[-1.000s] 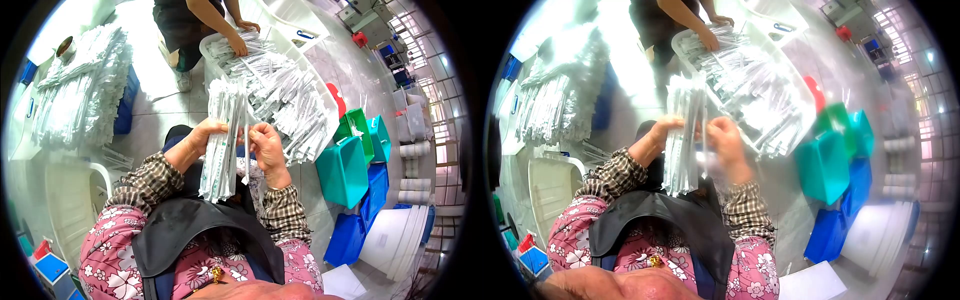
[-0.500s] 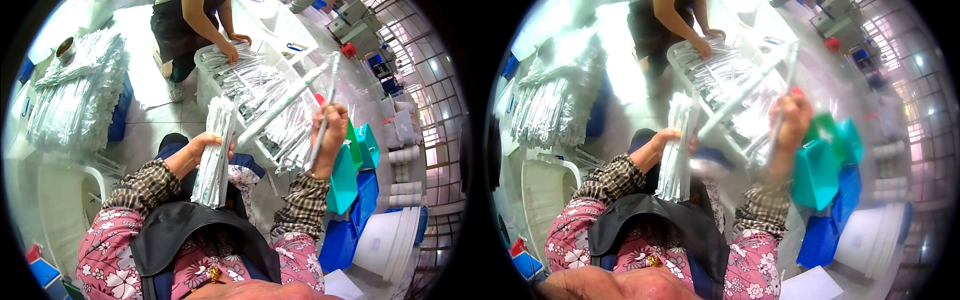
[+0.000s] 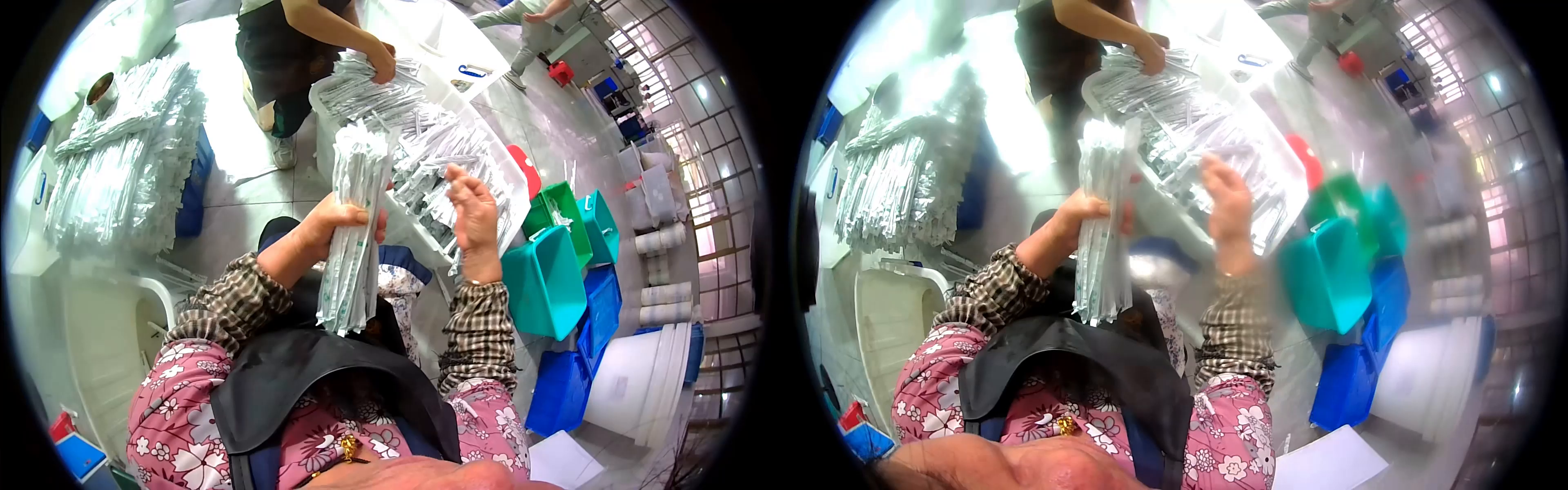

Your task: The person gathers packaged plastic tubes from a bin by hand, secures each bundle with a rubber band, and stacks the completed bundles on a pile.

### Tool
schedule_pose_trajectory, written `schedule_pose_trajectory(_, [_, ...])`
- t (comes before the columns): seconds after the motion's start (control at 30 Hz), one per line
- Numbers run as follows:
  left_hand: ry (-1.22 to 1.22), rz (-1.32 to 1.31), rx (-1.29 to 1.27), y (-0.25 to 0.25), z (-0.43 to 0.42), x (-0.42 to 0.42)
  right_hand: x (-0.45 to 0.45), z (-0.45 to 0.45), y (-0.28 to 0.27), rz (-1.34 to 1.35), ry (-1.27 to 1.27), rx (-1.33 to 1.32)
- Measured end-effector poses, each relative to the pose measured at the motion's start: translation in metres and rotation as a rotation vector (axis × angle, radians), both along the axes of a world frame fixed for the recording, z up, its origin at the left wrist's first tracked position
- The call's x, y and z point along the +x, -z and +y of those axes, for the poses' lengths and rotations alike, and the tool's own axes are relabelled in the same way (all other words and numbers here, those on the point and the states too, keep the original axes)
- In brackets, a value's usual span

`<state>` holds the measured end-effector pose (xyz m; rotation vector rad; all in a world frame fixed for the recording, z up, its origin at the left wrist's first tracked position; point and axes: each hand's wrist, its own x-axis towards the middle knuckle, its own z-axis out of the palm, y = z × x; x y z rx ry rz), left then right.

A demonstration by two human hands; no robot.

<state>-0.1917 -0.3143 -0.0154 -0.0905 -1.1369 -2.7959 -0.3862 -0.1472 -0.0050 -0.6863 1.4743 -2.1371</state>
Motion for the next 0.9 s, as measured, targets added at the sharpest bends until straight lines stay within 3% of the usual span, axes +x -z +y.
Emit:
schedule_pose_trajectory(0.17, [0.007,0.055,-0.059,-0.002,0.006,-0.01,0.07,-0.021,-0.021,-0.142,-0.126,0.047])
schedule_pose_trajectory(0.23, [-0.008,0.052,-0.123,-0.008,0.007,-0.009,0.075,-0.025,-0.013,-0.16,-0.322,0.075])
schedule_pose_trajectory(0.27, [-0.011,0.071,-0.123,-0.009,0.008,-0.008,0.079,-0.027,-0.006,-0.059,-0.194,0.156])
schedule_pose_trajectory(0.4, [-0.014,0.076,-0.235,-0.003,0.006,-0.008,0.075,-0.021,0.001,-0.013,-0.306,0.151])
schedule_pose_trajectory(0.53, [-0.133,-0.037,-0.267,-0.001,0.006,-0.008,0.066,-0.028,0.017,0.791,0.027,0.23])
schedule_pose_trajectory(0.6, [-0.128,0.0,-0.243,0.005,0.004,-0.011,0.064,-0.034,0.009,1.153,0.161,0.134])
schedule_pose_trajectory(0.7, [-0.04,0.026,-0.275,0.004,0.005,-0.009,0.047,-0.039,0.006,1.619,0.489,0.362])
schedule_pose_trajectory(0.73, [0.068,0.15,-0.344,-0.006,0.006,-0.006,0.036,-0.036,-0.001,1.483,0.49,0.567])
schedule_pose_trajectory(0.83, [0.219,0.234,-0.383,0.001,0.002,-0.006,0.047,-0.025,-0.025,0.976,0.258,0.39])
schedule_pose_trajectory(0.9, [0.283,0.233,-0.386,0.0,-0.003,-0.001,0.042,-0.003,-0.014,0.625,-0.077,0.243])
